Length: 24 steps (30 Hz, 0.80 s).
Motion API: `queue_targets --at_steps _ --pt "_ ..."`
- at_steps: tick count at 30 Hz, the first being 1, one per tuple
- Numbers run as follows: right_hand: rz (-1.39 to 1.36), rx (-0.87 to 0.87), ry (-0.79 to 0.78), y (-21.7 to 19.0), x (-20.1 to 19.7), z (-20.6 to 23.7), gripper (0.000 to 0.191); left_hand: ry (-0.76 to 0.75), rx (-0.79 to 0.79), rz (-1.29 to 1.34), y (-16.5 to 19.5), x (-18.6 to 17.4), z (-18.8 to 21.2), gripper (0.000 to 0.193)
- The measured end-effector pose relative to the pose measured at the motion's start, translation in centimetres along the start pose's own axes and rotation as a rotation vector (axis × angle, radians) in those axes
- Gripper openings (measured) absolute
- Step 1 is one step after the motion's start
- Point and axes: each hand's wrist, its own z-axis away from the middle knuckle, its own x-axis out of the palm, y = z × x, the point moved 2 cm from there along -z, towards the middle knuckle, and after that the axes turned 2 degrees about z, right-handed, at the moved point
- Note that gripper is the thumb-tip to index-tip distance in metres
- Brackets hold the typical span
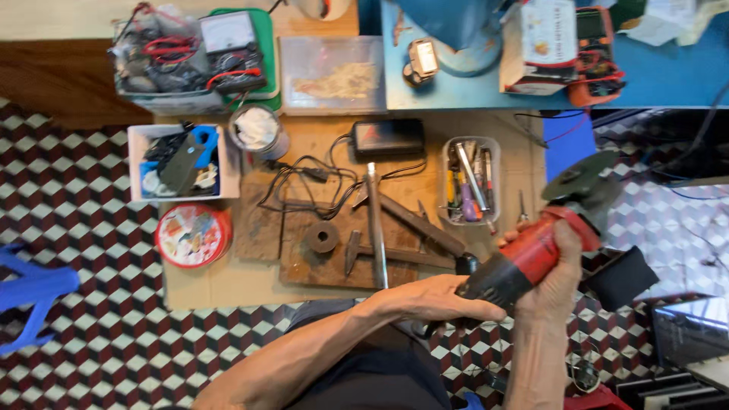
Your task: The person assembles a metal rod with a circular metal piece using a hammer and angle grinder. They repeatedly hammer the circular piece onto the rod, grind the rod's end, and inspect the fit, moving between the doorway and a workbench.
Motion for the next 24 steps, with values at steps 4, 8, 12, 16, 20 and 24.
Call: queue_targets --at_steps 4,8,12,16,20,24 --pt "0.168 -0.184 -0.005 0.6 -0.4 0.1 0.042 0.095 -0.137 -0.05 -2.7 -1.5 -0.3 0.066" --pt "0.227 -0.224 0.023 0.7 -1.8 0.6 0.043 0.142 -0.127 -0.005 -4.8 -0.5 -0.9 0.073" --pt "0.209 -0.184 0.103 0.5 -3.5 1.0 0.044 0.093 -0.101 0.145 -5.3 0.9 -1.7 0.076" --pt "0.185 -0.145 0.171 0.7 -5.6 1.1 0.045 0.084 -0.166 0.123 -6.1 1.7 -2.2 0.079" --pt "0.149 -0.119 0.237 0.7 -8.4 0.8 0.046 0.07 -0.209 0.037 -7.2 2.3 -3.8 0.081" --pt "0.106 -0.089 0.282 0.2 -11.0 -0.3 0.046 0.058 -0.227 -0.073 -7.1 2.8 -6.1 0.082"
